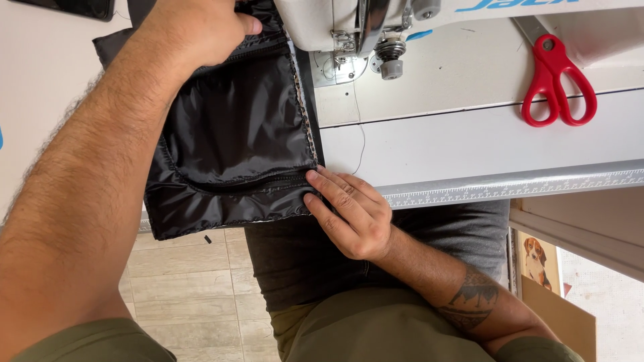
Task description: Reinforcing the edges of a leopard-print fabric bag by turning it inside out and sewing along the seams on a sewing machine.
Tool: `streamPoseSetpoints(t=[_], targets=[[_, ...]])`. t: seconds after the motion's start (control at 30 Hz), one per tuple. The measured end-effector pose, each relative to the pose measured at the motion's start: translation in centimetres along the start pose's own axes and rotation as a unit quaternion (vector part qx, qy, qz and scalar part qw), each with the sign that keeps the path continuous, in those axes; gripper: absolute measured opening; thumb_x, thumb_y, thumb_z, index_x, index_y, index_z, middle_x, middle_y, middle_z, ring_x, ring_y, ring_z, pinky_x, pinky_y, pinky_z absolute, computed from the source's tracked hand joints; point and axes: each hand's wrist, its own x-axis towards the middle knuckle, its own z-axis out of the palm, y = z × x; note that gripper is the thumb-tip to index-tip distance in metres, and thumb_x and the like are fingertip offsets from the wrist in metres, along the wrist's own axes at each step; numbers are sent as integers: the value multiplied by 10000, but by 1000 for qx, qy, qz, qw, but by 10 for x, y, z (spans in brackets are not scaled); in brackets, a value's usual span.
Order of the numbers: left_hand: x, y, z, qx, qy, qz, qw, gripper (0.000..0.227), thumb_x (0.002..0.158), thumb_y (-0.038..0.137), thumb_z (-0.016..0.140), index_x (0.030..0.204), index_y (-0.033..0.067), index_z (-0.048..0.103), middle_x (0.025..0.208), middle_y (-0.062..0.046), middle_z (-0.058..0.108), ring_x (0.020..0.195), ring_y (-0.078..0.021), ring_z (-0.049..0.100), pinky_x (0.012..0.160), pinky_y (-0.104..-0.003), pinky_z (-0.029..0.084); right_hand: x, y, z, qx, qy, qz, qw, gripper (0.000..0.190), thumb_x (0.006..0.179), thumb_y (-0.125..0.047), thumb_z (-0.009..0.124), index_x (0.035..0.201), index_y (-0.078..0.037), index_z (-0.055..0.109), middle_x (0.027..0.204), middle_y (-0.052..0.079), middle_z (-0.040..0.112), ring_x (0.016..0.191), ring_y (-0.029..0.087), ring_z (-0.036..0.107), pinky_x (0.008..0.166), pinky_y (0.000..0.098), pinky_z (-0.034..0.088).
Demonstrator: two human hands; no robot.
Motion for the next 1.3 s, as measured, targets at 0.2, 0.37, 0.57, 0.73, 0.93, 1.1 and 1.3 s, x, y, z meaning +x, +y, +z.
streamPoseSetpoints(t=[0.2,0.37,0.57,0.73,0.93,1.1,1.3], targets=[[9,-10,6,17,13,14,1000,355,1077,426,713,984,104,595,930,-59,630,817,-320,614,696,-500,475,0,1,0,29,22,4,999,74,996,48,634,1029,63,699,1131,300,689,971,421,781,813,448,690],[4,-3,5,-24,28,19,999,393,996,378,732,1340,205,654,1254,-71,678,1085,-341,638,876,-474,499,7,2,-5,-20,-4,-3,1000,129,1021,-37,591,979,-3,708,1063,188,764,963,331,781,795,352,561],[2,0,7,-13,26,21,999,398,992,403,754,1323,199,669,1187,-81,696,1006,-350,662,807,-476,525,6,0,-2,-74,-19,5,997,87,965,-36,631,955,-48,716,1043,99,784,934,252,778,815,314,504],[7,-5,16,10,25,32,999,312,1041,401,746,1158,129,647,1017,-77,666,863,-317,647,719,-462,525,3,-2,-4,-100,-70,12,992,177,996,-148,596,1057,-72,744,1107,70,766,964,231,757,823,328,492],[14,-4,22,27,5,-1,1000,370,1075,451,730,1021,93,653,813,-71,648,675,-293,637,591,-451,521,4,-2,-6,-97,-102,7,990,188,1024,-161,594,1057,-61,750,1153,96,749,1089,273,727,858,342,497],[2,8,17,-7,-25,-73,997,411,1069,505,669,1209,119,650,962,-116,697,811,-351,680,709,-491,542,4,-3,-6,-90,-103,-18,990,188,1039,-141,577,1049,-48,741,1194,125,743,1163,295,712,875,345,540],[-3,10,16,-43,-28,-81,995,387,1048,479,647,1268,160,644,1110,-109,698,934,-346,685,798,-474,541,-2,-5,0,-82,-120,-22,989,217,1051,-134,575,1095,-13,749,1280,153,709,1199,304,709,971,406,560]])
